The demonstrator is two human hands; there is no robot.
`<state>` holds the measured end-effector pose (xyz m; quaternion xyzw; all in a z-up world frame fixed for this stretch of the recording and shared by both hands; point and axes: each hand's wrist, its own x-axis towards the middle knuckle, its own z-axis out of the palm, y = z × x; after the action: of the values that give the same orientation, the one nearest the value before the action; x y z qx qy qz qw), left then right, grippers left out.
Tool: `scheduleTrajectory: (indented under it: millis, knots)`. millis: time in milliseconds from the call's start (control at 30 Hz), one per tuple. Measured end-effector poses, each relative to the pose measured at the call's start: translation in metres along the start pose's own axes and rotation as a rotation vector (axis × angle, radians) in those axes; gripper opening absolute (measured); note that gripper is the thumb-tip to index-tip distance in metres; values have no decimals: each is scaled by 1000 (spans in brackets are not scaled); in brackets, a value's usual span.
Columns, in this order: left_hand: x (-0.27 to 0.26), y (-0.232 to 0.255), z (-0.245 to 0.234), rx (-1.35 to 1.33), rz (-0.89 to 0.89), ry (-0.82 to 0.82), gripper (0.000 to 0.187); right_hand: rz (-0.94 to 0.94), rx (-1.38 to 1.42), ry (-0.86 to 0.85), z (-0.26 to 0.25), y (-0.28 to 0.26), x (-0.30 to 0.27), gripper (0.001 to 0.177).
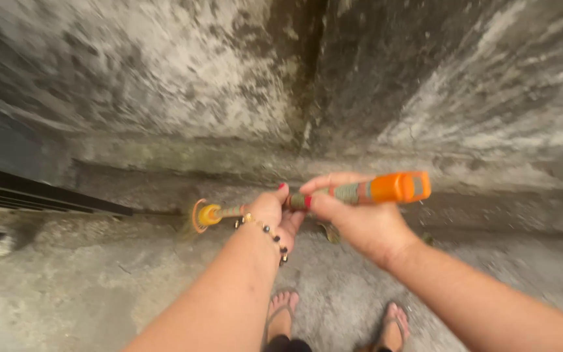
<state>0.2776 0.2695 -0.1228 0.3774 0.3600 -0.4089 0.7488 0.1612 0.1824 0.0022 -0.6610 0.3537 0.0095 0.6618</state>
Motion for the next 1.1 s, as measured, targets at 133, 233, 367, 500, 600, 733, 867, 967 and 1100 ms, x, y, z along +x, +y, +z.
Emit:
scheduleTrajectory:
  millis: [133,233,367,500,600,733,867,967,1100]
  knots:
    - [-8,-11,17,78,-67,-86,17,-188,-74,68,-18,-9,-11,19]
    - [-19,-18,32,153,-108,-138,19,-123,-192,131,-29,-26,-26,19]
    - [-37,-41,55,146,-159,-215,22,-105,-293,191,-57,-36,-42,19]
    - [-56,-76,80,182,-181,-279,23,-139,-276,236,-96,-31,-61,18]
    - [-68,-109,98,205,-201,-303,23,-100,-237,242,-128,-27,-80,19]
    - [-82,-165,121,245,-258,-331,26,-81,-292,334,-177,-13,-106,18]
    - [-94,-220,152,265,-299,-361,28,-69,-319,401,-231,-2,-130,18]
    - [-108,-251,169,265,-310,-368,28,-126,-305,381,-260,-6,-149,21]
    - [-110,-279,183,253,-281,-358,27,-29,-382,455,-276,-11,-157,19]
